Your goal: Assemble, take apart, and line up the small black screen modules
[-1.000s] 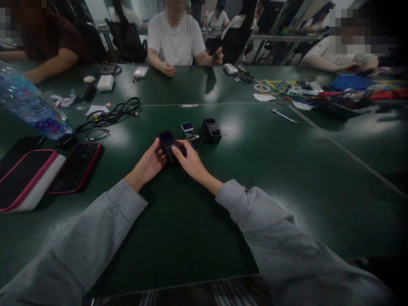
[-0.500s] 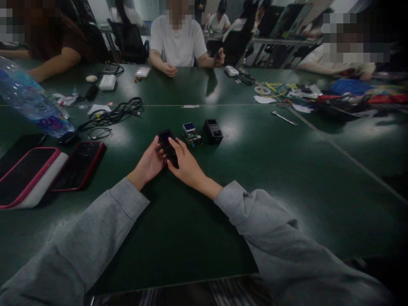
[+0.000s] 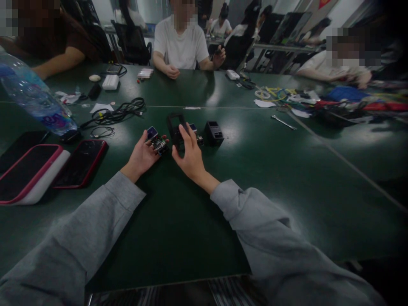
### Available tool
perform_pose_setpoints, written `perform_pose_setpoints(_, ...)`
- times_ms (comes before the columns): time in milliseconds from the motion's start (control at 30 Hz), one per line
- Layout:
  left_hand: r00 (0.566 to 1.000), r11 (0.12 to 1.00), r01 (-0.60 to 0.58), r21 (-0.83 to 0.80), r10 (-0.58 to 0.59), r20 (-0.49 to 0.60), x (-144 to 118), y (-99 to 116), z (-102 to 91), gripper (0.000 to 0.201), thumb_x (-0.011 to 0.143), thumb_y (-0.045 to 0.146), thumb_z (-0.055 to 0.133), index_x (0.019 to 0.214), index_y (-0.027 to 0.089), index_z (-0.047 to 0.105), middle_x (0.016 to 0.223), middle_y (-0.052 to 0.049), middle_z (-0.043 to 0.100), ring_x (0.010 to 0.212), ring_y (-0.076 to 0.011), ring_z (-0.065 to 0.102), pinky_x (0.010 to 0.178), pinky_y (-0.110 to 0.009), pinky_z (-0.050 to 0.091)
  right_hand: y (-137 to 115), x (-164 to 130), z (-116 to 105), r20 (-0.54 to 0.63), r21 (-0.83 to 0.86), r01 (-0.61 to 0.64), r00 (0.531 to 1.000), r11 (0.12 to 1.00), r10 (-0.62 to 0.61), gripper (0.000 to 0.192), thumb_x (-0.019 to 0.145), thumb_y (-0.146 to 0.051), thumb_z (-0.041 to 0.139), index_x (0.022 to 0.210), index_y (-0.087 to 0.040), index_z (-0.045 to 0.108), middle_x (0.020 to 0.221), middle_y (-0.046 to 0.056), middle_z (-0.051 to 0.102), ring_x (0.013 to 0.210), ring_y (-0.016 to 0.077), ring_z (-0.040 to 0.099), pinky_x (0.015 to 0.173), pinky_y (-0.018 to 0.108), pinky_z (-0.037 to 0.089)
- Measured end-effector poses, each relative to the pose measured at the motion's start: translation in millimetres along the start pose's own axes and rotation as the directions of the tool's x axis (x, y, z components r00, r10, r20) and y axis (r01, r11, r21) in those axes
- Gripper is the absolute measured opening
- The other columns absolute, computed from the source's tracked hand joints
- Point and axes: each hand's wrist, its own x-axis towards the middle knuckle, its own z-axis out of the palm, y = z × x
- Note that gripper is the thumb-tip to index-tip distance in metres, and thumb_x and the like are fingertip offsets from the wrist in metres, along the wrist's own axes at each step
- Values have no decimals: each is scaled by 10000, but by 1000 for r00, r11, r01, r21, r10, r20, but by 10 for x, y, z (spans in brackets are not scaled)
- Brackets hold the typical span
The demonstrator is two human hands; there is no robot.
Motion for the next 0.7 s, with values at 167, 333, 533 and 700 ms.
perform_pose_setpoints(167,997,991,-81,103,79,17,53,31,-98,489,924,575,611,1240,202,633,1007,-95,763,966,-260,726,836,-390,579,31,100,193,104,18,-119,988,993,117,653,980,-229,478,1590,-224,244,1638,147,247,1509,340,291,1165,560,426)
perform_pose_setpoints(333,996,987,-91,131,93,-7,40,20,-72,430,948,560,580,1197,218,649,988,-66,761,974,-233,730,782,-348,586,61,100,218,124,0,-196,973,981,195,639,969,-238,497,1569,-178,285,1588,191,310,1452,370,377,1131,587,451)
perform_pose_setpoints(533,997,991,-79,112,81,-14,12,23,-26,406,963,547,556,1156,203,654,1035,-77,759,1030,-231,722,794,-325,580,91,59,230,177,-101,-139,972,985,156,581,923,-119,512,1494,-128,405,1576,216,312,1510,391,237,1203,649,306)
perform_pose_setpoints(700,997,991,-76,108,79,-20,11,14,-15,373,950,506,600,1153,197,653,1070,-82,751,1014,-225,719,827,-317,578,73,50,228,172,-140,-105,977,985,129,567,927,-119,514,1481,-87,394,1583,238,267,1531,391,140,1231,658,215)
